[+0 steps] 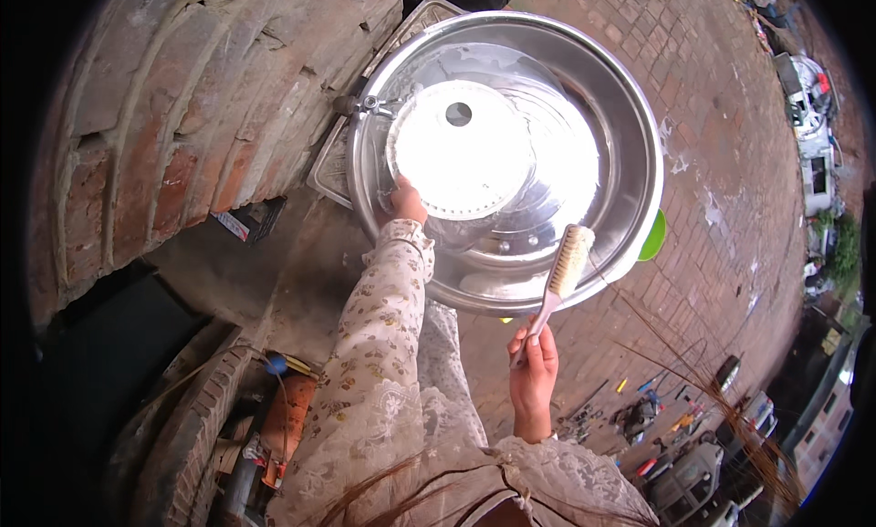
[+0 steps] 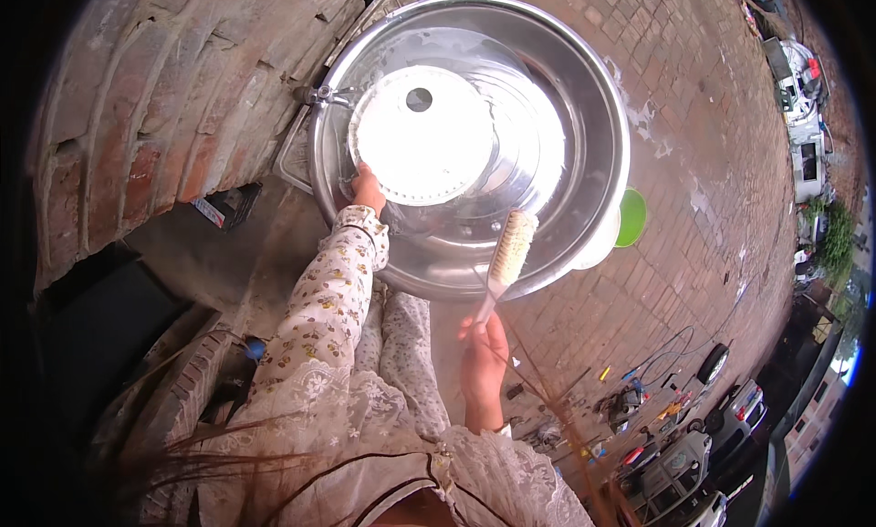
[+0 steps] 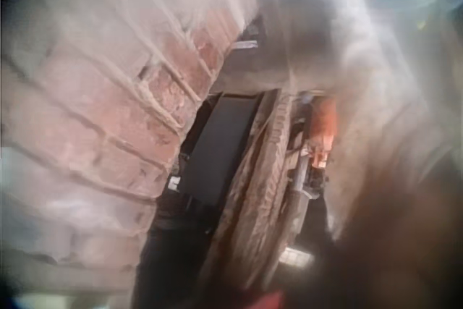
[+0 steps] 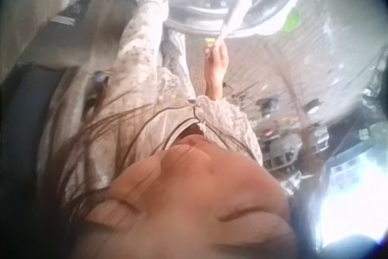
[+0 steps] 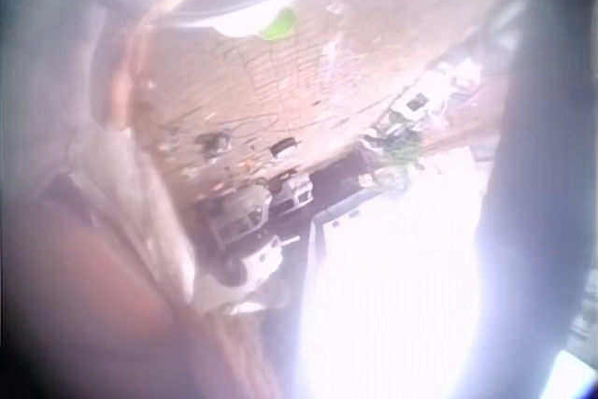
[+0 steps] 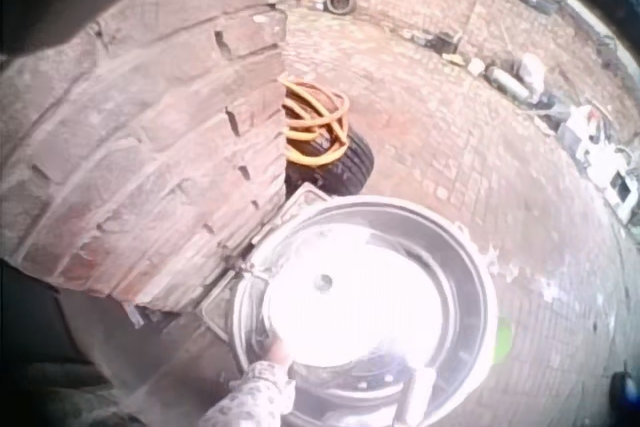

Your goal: The person walks through a cluttered workshop carrying a box, then moves outside to a brick-paved area. They pick up a white lid, apply liquid soap, and scrub it with a brush in a metal basin filled with water.

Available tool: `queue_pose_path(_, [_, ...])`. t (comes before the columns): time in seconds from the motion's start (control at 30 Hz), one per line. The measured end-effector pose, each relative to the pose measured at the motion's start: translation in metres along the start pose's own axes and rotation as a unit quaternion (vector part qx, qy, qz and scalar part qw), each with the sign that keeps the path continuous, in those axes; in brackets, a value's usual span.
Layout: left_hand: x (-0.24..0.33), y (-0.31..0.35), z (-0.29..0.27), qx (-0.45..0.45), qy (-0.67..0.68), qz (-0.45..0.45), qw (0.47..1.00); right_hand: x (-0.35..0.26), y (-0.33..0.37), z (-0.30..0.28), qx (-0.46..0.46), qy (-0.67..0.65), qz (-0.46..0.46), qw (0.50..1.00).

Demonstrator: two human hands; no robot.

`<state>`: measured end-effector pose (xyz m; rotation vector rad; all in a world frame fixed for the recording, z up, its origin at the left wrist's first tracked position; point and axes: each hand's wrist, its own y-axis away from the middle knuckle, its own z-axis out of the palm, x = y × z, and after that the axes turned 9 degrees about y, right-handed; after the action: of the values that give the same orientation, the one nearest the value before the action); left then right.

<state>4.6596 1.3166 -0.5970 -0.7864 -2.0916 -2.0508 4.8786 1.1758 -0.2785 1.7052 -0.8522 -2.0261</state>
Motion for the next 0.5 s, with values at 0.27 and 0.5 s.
queue_pose_path(0.27, [0.017, 0.020, 0.003, -0.149, -0.021, 0.009, 0.989, -0.009, -0.039, -0.006, -0.027, 0.008, 0.020, 0.999])
queue_pose_path(0.5, [0.008, -0.038, -0.027, -0.176, -0.409, 0.279, 0.851, -0.017, -0.054, 0.018, -0.066, -0.026, 0.026, 0.997])
